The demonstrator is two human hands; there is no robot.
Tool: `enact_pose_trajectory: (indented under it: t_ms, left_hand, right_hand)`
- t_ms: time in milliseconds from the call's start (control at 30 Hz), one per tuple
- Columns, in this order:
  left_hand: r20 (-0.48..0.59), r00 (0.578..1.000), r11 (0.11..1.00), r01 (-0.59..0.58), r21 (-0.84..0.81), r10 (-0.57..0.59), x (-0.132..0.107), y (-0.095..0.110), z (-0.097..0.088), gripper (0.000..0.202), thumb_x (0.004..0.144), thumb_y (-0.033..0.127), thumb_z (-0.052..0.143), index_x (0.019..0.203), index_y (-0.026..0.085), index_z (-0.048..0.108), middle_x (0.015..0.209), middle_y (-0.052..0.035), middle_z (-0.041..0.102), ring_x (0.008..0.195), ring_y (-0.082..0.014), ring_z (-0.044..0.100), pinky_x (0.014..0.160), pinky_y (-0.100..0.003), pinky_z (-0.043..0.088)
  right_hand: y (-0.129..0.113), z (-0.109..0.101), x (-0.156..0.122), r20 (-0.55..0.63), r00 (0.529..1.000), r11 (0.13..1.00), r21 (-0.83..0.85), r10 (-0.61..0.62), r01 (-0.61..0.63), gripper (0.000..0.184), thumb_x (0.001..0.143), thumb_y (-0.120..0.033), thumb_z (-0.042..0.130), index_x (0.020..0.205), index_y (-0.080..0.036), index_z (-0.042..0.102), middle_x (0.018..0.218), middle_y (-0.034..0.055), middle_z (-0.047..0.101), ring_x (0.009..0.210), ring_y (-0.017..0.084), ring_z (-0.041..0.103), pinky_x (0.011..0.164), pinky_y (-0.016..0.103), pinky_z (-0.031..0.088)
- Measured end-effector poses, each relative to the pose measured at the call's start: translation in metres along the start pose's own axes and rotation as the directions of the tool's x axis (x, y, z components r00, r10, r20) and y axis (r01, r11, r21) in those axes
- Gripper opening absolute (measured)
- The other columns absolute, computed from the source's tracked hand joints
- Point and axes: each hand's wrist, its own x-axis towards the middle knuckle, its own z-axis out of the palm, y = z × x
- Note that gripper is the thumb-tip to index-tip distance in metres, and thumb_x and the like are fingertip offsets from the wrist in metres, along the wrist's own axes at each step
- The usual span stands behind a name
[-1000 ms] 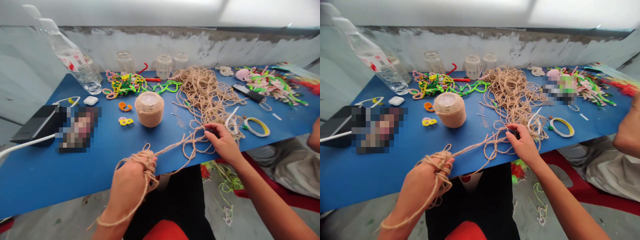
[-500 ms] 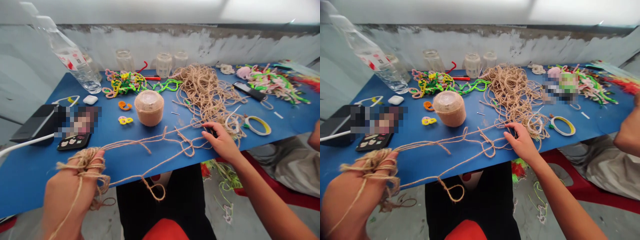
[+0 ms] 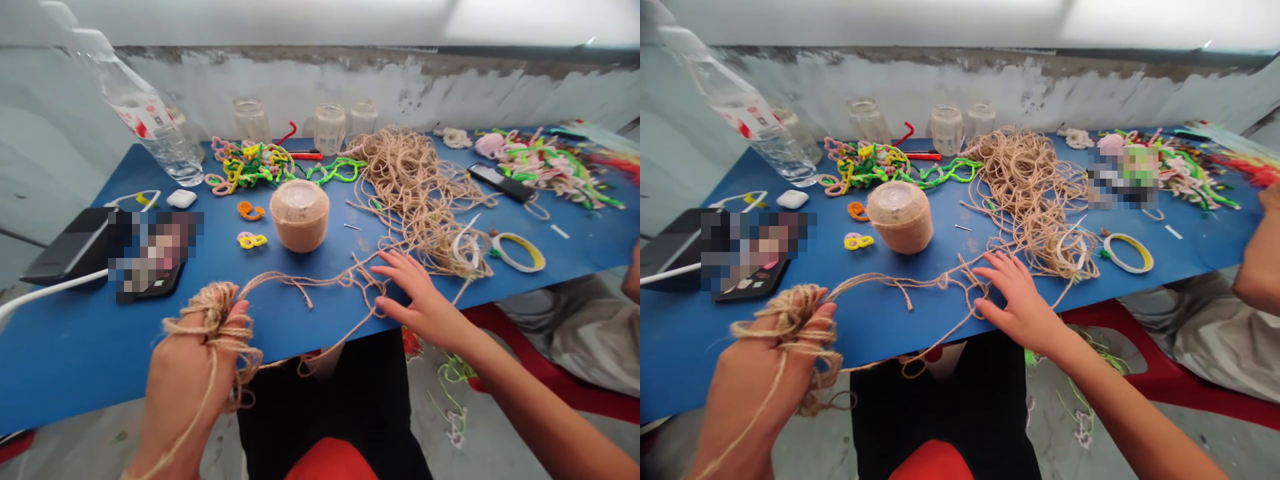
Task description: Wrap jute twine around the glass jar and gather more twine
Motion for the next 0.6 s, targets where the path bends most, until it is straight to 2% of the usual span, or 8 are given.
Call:
enact_pose_trajectory:
  t_ms: [100,200,267,333,400,533,600]
  left_hand:
    - [0.025,0.999,0.999,-0.046,0.013,0.045,-0.001,0.003,0.005,0.047,0.096,0.05,0.041,0.13,0.023,0.06,0.132,-0.0087,0.069,0.124,-0.0285,0.066,0.108,-0.045,0.053]
    - [0.016,0.999,0.998,-0.044,0.036,0.043,-0.003,0.003,0.008,0.044,0.096,0.051,0.041,0.127,0.026,0.061,0.129,-0.0072,0.07,0.121,-0.0295,0.067,0.105,-0.047,0.054]
    - [0.013,0.999,0.998,-0.049,0.044,0.049,-0.003,0.002,0.008,0.045,0.096,0.051,0.041,0.127,0.025,0.06,0.128,-0.0076,0.071,0.118,-0.0297,0.068,0.103,-0.048,0.055]
    - [-0.004,0.998,0.998,-0.058,0.033,0.058,-0.003,0.002,0.008,0.045,0.095,0.05,0.044,0.128,0.023,0.06,0.128,-0.0075,0.071,0.12,-0.0282,0.068,0.105,-0.045,0.055]
    - [-0.021,0.998,0.998,-0.062,0.015,0.062,-0.003,0.003,0.008,0.045,0.095,0.047,0.045,0.129,0.022,0.061,0.131,-0.0068,0.07,0.124,-0.0265,0.066,0.108,-0.042,0.053]
    - [-0.027,0.997,0.998,-0.067,0.003,0.067,-0.004,0.005,0.011,0.045,0.094,0.047,0.047,0.128,0.021,0.062,0.13,-0.0067,0.071,0.123,-0.0268,0.067,0.106,-0.042,0.055]
    - [-0.046,0.99,0.991,-0.13,0.019,0.131,-0.008,0.005,0.014,0.044,0.095,0.049,0.048,0.127,0.022,0.062,0.128,-0.0071,0.072,0.118,-0.0275,0.07,0.101,-0.042,0.058]
  right_hand:
    - [-0.02,0.005,-0.007,0.069,0.995,0.992,-0.09,-0.078,0.084,0.046,0.092,-0.044,0.059,0.137,-0.032,0.057,0.162,0.0035,0.04,0.157,0.03,0.029,0.127,0.071,0.012]
    - [-0.031,0.007,-0.014,0.108,0.989,0.988,-0.102,-0.103,0.114,0.051,0.091,-0.043,0.061,0.141,-0.035,0.052,0.163,0.0026,0.037,0.155,0.03,0.033,0.126,0.069,0.022]
    - [-0.032,0.009,-0.017,0.099,0.991,0.99,-0.095,-0.094,0.103,0.052,0.09,-0.041,0.063,0.14,-0.035,0.052,0.159,0.0043,0.043,0.149,0.031,0.042,0.121,0.065,0.033]
    - [-0.032,0.01,-0.019,0.062,0.995,0.994,-0.077,-0.078,0.083,0.046,0.09,-0.037,0.063,0.136,-0.033,0.056,0.149,0.0062,0.054,0.138,0.029,0.052,0.114,0.059,0.042]
    - [-0.031,0.011,-0.02,0.036,0.997,0.997,-0.041,-0.071,0.072,0.037,0.093,-0.034,0.06,0.13,-0.032,0.06,0.134,0.0057,0.064,0.126,0.026,0.059,0.107,0.052,0.046]
    - [-0.037,0.014,-0.025,0.074,0.996,0.997,0.063,-0.057,0.052,0.018,0.099,-0.028,0.051,0.107,-0.029,0.067,0.104,-0.0005,0.074,0.1,0.016,0.066,0.096,0.041,0.043]
    - [-0.039,0.015,-0.028,0.082,0.995,0.995,0.095,-0.053,0.045,0.017,0.1,-0.027,0.05,0.104,-0.027,0.066,0.102,-0.0014,0.074,0.097,0.014,0.065,0.095,0.039,0.041]
